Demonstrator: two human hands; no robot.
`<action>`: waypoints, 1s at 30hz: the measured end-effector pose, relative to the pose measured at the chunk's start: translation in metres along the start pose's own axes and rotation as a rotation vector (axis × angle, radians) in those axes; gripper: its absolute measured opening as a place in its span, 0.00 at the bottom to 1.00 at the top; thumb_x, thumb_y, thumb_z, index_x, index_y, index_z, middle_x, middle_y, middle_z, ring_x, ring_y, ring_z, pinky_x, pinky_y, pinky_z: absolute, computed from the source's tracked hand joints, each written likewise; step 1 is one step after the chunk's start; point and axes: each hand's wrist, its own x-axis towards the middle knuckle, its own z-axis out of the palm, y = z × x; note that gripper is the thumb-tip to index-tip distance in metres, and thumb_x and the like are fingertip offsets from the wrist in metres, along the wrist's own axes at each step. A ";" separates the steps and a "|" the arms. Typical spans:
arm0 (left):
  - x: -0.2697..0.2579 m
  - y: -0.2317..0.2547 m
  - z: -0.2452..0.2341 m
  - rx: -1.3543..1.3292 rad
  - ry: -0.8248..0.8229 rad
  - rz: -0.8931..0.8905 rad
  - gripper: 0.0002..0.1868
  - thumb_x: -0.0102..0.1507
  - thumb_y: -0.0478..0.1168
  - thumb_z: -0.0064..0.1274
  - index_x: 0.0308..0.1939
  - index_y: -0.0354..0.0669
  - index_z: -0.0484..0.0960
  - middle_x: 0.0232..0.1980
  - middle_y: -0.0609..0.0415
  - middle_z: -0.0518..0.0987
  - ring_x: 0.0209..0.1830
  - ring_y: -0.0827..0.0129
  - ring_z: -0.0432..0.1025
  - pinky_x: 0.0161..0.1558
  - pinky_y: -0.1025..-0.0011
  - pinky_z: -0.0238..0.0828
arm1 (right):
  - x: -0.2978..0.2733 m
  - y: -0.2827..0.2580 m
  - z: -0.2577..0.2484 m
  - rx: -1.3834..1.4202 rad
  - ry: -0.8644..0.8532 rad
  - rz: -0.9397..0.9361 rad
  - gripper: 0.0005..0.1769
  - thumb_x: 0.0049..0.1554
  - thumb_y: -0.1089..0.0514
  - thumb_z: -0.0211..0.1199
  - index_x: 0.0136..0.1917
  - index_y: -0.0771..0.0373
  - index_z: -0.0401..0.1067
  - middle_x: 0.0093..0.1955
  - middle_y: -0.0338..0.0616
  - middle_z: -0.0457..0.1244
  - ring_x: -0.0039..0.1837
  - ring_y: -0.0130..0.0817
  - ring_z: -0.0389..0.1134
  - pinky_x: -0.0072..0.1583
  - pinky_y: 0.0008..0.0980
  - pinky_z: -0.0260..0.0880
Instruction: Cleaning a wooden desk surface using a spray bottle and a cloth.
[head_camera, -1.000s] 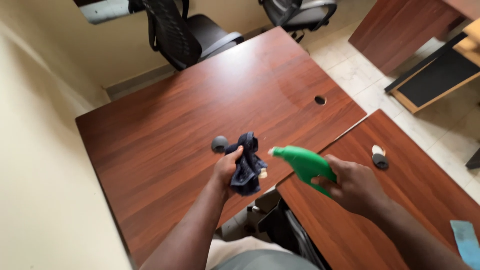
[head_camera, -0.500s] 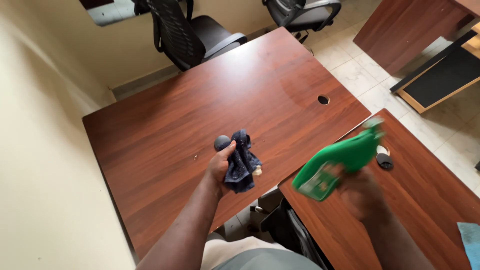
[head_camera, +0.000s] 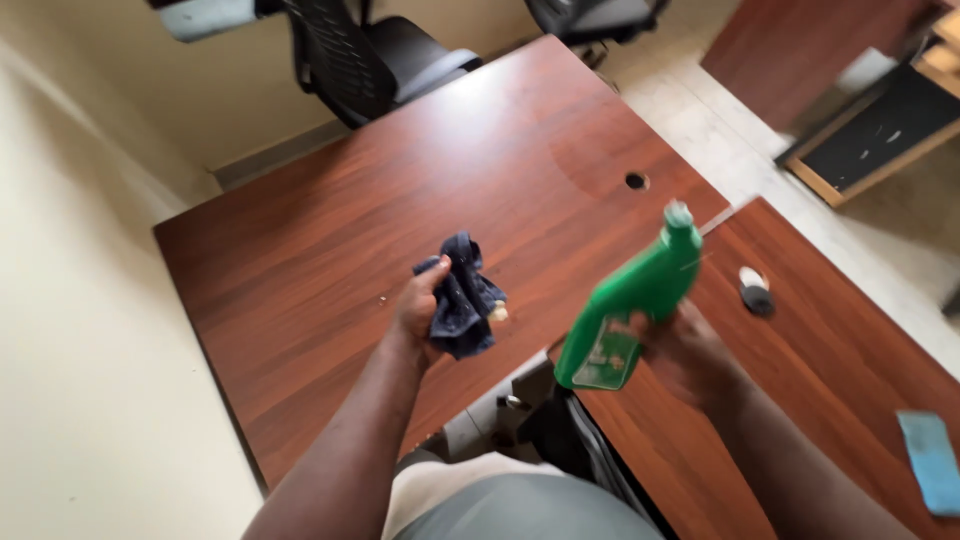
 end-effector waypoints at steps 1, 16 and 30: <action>-0.005 -0.001 -0.002 0.006 0.001 -0.016 0.14 0.64 0.44 0.59 0.44 0.36 0.80 0.41 0.33 0.84 0.39 0.43 0.82 0.44 0.47 0.81 | -0.003 0.010 -0.010 0.000 0.017 0.001 0.11 0.55 0.62 0.67 0.53 0.59 0.75 0.46 0.45 0.69 0.46 0.37 0.72 0.50 0.52 0.77; -0.003 -0.006 -0.009 0.017 0.028 0.020 0.12 0.63 0.40 0.62 0.45 0.36 0.80 0.42 0.36 0.85 0.40 0.47 0.82 0.44 0.50 0.81 | 0.013 -0.036 0.028 -1.647 -0.263 0.278 0.19 0.51 0.45 0.70 0.51 0.51 0.70 0.41 0.50 0.71 0.50 0.58 0.73 0.53 0.52 0.71; 0.001 -0.022 -0.033 0.061 0.187 -0.027 0.14 0.62 0.40 0.63 0.45 0.33 0.81 0.42 0.36 0.85 0.41 0.46 0.82 0.44 0.49 0.81 | 0.013 -0.033 0.023 -1.772 -0.281 0.160 0.17 0.52 0.40 0.66 0.50 0.45 0.66 0.41 0.43 0.69 0.51 0.52 0.73 0.54 0.51 0.73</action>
